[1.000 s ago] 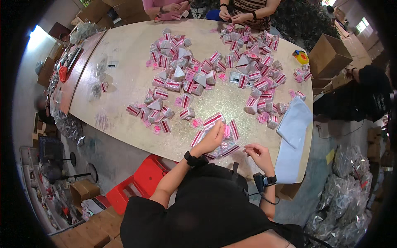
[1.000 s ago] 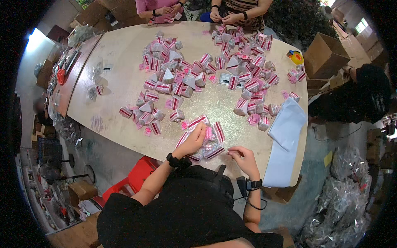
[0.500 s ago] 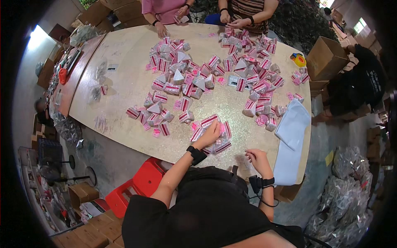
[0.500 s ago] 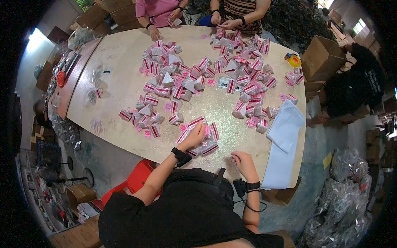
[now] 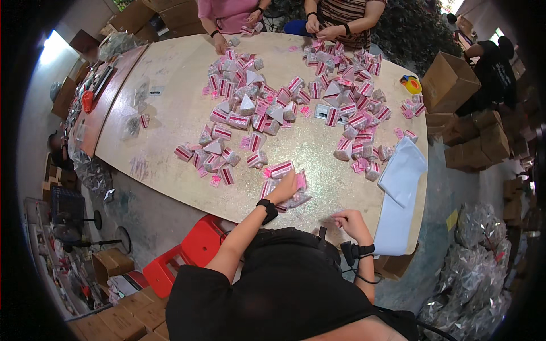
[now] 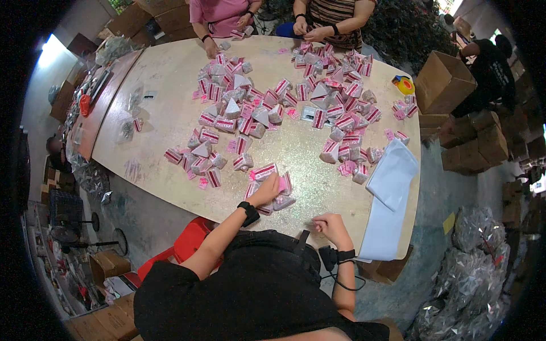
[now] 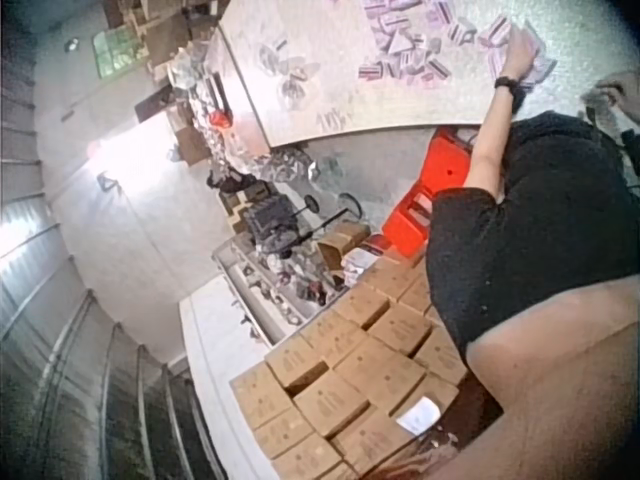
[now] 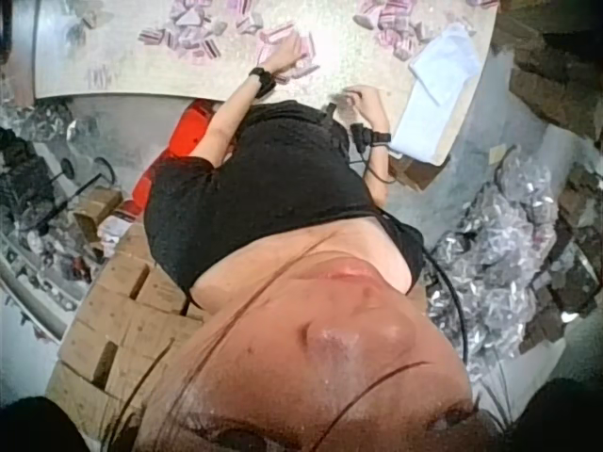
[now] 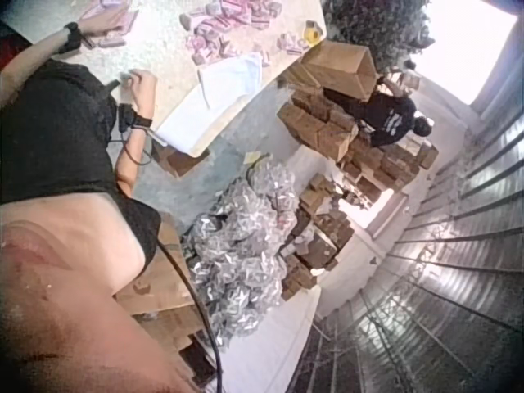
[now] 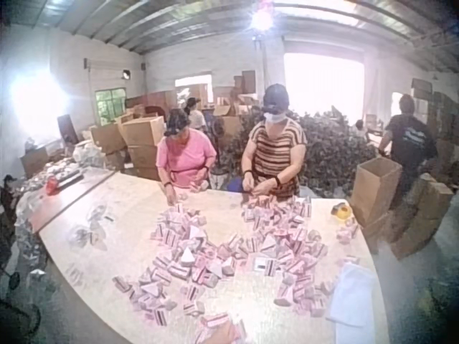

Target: Packaging small pink and white products into small bags and then into larger clear plastic bags.

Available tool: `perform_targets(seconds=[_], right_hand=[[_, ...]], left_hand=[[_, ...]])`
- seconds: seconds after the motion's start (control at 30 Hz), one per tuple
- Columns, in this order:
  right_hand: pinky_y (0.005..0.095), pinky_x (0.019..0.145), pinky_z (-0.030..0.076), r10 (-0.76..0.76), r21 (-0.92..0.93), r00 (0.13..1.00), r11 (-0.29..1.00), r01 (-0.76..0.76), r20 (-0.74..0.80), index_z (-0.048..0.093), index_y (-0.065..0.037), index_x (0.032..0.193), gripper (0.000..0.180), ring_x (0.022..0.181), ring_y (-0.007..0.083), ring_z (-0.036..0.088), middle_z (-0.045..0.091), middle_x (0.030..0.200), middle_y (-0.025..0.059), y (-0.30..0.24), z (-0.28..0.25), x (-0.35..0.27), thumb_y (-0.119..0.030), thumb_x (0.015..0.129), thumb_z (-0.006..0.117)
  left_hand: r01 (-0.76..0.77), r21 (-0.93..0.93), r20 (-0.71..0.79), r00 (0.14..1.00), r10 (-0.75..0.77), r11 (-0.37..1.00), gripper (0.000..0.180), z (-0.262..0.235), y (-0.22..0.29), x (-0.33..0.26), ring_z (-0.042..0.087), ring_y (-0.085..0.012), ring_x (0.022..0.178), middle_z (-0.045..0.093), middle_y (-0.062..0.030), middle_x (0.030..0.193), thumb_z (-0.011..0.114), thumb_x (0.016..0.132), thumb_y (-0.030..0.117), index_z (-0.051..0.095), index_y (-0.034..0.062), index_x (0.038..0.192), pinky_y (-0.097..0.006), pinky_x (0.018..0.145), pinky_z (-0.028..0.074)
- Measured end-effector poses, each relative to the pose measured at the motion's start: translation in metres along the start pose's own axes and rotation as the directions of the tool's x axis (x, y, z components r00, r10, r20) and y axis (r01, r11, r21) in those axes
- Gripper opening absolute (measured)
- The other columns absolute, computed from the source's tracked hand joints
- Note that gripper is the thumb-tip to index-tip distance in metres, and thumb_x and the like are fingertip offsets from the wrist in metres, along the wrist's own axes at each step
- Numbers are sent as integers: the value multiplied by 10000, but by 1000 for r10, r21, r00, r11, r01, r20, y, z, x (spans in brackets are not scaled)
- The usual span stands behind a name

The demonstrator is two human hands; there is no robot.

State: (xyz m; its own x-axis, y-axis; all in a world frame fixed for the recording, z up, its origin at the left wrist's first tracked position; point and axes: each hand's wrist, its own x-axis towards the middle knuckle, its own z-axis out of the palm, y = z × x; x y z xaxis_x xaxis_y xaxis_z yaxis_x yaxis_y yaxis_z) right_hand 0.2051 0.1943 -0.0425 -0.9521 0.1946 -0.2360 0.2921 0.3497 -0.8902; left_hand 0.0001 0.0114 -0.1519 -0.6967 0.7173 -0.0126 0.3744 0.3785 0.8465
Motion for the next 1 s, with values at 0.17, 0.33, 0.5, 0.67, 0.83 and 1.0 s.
perform_targets(seconds=[0.17,0.33,0.5,0.67,0.83,1.0], right_hand=[[269,524,459,169,-13,986,986,-169,16,636,31,841,125,549,161,585,603,631,112,-17,6,8,-17,781,538],[276,548,457,-23,-128,998,992,15,-64,615,21,876,123,569,193,589,597,639,127,-14,11,23,-35,797,539],[231,522,436,-56,-1,994,998,57,-94,603,-2,945,137,545,106,543,584,628,72,-42,20,41,-44,841,526],[213,538,424,-68,233,995,969,82,-67,609,-8,940,127,595,67,533,572,661,26,-63,34,52,-59,860,524],[259,550,440,-353,34,926,932,360,-135,601,-1,953,147,581,141,547,579,682,94,-76,42,51,-23,831,522],[258,564,447,-182,122,976,973,196,-123,604,8,946,164,589,157,557,588,703,116,-76,46,49,8,822,496]], left_hand=[[-95,99,18,995,93,991,186,-11,1,-10,456,-354,787,442,-228,823,364,907,145,393,-37,877,-421,737,363],[-97,169,140,987,73,981,199,-31,23,-28,485,-411,814,501,-266,840,400,866,140,458,-50,868,-457,726,388],[-73,256,202,979,20,964,209,-43,33,-41,518,-393,789,528,-228,806,434,875,172,486,-28,841,-447,701,409],[-87,251,178,983,42,964,198,-56,44,-43,555,-371,796,575,-209,840,478,860,156,554,-20,908,-417,692,437],[51,-219,195,981,-7,974,164,-88,112,-39,555,-380,769,593,-182,809,505,839,127,579,-12,884,-403,668,437],[-206,257,37,978,204,944,166,-62,38,-33,574,-315,701,596,-174,767,590,792,159,602,5,851,-389,646,446]])
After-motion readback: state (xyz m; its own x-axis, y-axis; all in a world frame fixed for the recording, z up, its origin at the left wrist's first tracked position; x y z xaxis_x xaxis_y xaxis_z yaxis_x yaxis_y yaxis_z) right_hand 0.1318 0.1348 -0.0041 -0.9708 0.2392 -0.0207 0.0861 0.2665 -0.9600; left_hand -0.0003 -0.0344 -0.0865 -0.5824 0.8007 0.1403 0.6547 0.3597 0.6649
